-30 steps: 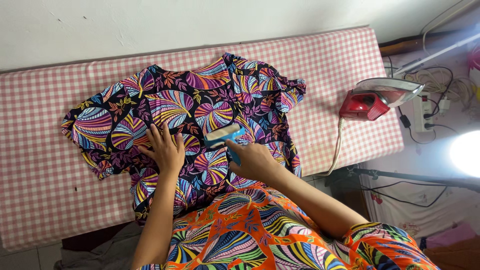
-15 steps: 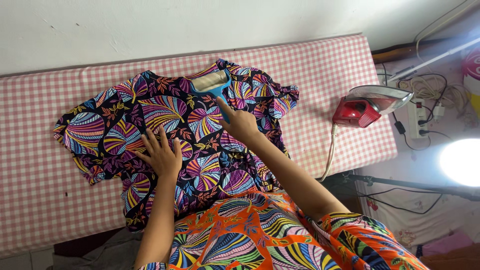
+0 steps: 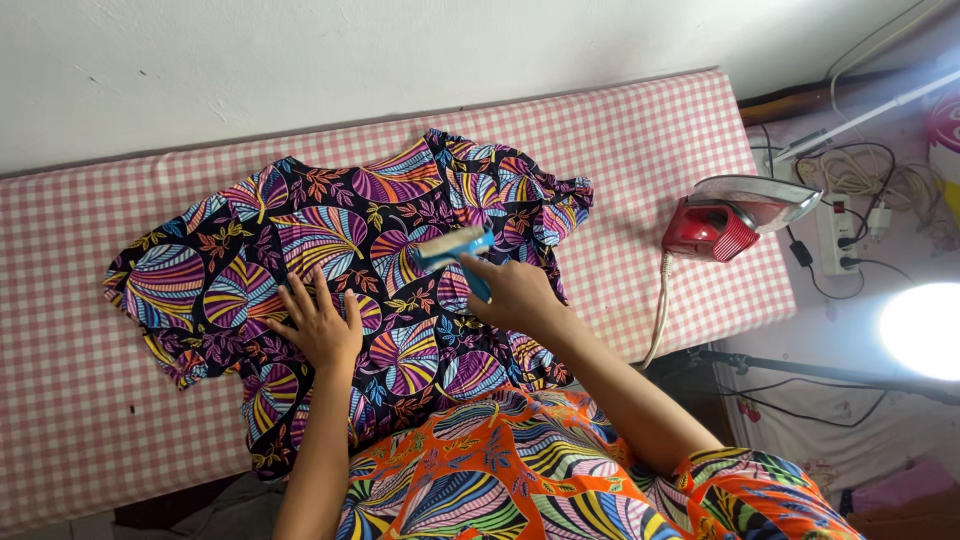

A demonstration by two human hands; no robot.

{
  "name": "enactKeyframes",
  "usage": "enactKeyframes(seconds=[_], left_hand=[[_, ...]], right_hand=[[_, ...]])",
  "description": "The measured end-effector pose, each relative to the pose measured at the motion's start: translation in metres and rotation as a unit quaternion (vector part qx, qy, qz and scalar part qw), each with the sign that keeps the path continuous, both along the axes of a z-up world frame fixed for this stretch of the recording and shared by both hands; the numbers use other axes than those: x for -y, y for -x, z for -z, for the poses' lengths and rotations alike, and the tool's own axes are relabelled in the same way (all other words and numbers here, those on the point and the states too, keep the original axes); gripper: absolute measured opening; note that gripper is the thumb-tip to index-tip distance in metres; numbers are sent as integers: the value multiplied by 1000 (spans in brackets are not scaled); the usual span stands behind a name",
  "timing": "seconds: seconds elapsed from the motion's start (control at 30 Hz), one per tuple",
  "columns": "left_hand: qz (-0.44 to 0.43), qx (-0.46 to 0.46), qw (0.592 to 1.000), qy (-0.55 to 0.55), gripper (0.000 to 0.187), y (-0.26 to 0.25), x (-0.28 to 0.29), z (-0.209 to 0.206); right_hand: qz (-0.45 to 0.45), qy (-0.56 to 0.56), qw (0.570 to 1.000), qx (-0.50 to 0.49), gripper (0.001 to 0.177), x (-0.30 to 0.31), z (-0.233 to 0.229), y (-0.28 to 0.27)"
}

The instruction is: The person uses a lint roller to remove lint from a patterned shirt laid on an ironing board. The person rolls the lint roller over the front, sleeves, and back of the shirt, then flips the shirt and continues rolling the other side.

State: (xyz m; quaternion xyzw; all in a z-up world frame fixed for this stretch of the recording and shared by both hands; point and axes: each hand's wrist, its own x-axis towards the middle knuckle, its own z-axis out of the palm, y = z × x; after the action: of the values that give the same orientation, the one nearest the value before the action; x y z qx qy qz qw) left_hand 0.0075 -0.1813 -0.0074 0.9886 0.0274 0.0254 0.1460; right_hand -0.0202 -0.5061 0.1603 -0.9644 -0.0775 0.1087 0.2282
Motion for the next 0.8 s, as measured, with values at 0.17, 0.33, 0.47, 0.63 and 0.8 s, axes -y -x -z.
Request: enactKeyframes(seconds=[0.17, 0.33, 0.47, 0.63, 0.8], left_hand=[[3, 12, 1000, -13, 70, 2, 0, -1], [5, 15, 1000, -14, 71, 1, 1, 0], [0, 6, 1000, -10, 71, -1, 1, -1], [-8, -13, 1000, -11, 72, -2, 2, -4], [-4, 0, 1000, -12, 72, 0, 2, -4]], right_hand=[[69, 60, 995, 26, 75, -6, 39, -63], [69, 38, 997, 8, 79, 3, 47, -83], [58, 17, 998, -33, 71, 22, 19, -61], [27, 57, 989, -131, 64, 46, -26, -17], [71, 72, 985, -142, 64, 39, -21, -12]])
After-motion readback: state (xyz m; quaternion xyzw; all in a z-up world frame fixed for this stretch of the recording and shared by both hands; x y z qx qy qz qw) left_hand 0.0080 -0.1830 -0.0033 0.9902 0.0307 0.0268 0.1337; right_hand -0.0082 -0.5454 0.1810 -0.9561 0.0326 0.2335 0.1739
